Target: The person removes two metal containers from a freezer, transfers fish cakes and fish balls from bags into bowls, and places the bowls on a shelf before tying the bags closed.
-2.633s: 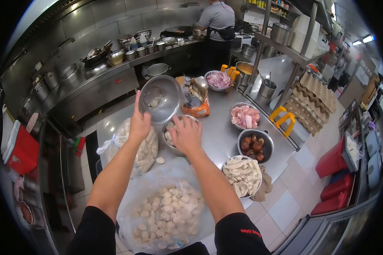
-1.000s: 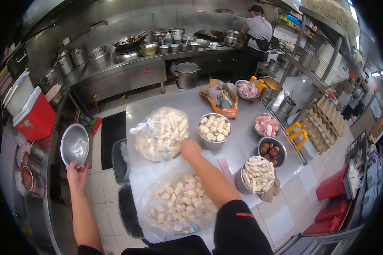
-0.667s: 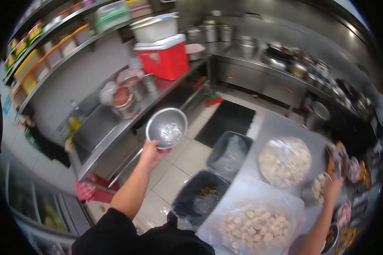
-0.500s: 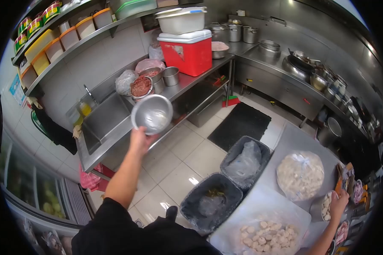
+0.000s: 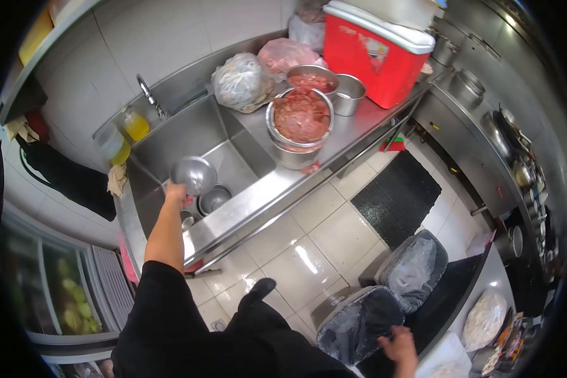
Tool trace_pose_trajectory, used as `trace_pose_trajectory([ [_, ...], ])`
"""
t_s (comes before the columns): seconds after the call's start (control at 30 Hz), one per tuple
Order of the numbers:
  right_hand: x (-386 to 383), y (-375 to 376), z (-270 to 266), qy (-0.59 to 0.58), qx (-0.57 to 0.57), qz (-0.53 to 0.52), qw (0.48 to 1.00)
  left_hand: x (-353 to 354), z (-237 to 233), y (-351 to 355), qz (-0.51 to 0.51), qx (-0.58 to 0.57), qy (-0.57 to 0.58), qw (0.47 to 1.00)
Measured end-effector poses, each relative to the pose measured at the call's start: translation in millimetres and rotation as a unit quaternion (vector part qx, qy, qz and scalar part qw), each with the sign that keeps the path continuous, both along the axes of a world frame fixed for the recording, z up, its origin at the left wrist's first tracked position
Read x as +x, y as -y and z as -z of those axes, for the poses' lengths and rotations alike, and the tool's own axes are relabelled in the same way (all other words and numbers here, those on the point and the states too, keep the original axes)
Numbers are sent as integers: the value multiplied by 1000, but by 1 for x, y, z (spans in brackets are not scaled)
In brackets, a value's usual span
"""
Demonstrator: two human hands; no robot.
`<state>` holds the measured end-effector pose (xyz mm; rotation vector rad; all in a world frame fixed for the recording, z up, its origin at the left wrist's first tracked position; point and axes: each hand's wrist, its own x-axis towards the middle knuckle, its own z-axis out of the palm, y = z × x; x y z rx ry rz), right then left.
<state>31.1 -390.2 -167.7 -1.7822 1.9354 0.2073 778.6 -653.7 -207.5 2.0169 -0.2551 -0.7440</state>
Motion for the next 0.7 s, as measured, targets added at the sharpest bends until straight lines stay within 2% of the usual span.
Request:
trace_pose_trajectory([
  [0.03, 32, 4, 6, 14, 13, 1, 1000, 22, 24, -1, 30, 57, -29, 998],
  [0.13, 102, 15, 6, 147, 133, 164, 966, 62, 69, -15, 82, 159, -63, 982],
  [0.2, 117, 9, 12, 117, 143, 119, 976, 79, 93, -22, 130, 152, -39, 979],
  [0.3, 116, -15, 38, 20, 155, 49, 987, 104, 135, -19, 140, 119, -140, 973],
  [0.33, 114, -20, 42, -10, 188, 42, 981, 121, 156, -13, 136, 143, -156, 968],
  [0.37, 109, -32, 55, 37, 114, 20, 993, 125, 159, -10, 111, 83, -208, 968],
  [0.4, 112, -40, 52, 51, 118, 61, 990, 124, 149, 2, 187, 69, -169, 965],
  [0.43, 107, -59, 73, 41, 90, 65, 993, 117, 136, 15, 150, -34, -227, 962],
  [0.47, 105, -71, 84, 54, 61, 82, 993, 120, 138, 44, 149, -47, -107, 982],
  [0.5, 118, -59, 39, 57, 132, 107, 984, 114, 117, 66, 212, -80, -94, 970],
  [0.53, 116, -69, 42, 50, 123, 163, 978, 81, 86, 88, 193, -187, -107, 957],
  [0.57, 116, -80, 43, 57, 75, 193, 977, 44, 58, 89, 218, -228, -122, 941],
  [0.6, 115, -94, 44, 61, 28, 209, 976, -29, -13, 75, 244, -269, -141, 921],
  [0.67, 115, -117, 50, 99, 37, 254, 962, -108, -33, 82, 404, -252, -153, 866],
  [0.7, 112, -131, 55, 116, 37, 272, 955, -157, -38, 76, 471, -243, -197, 825],
])
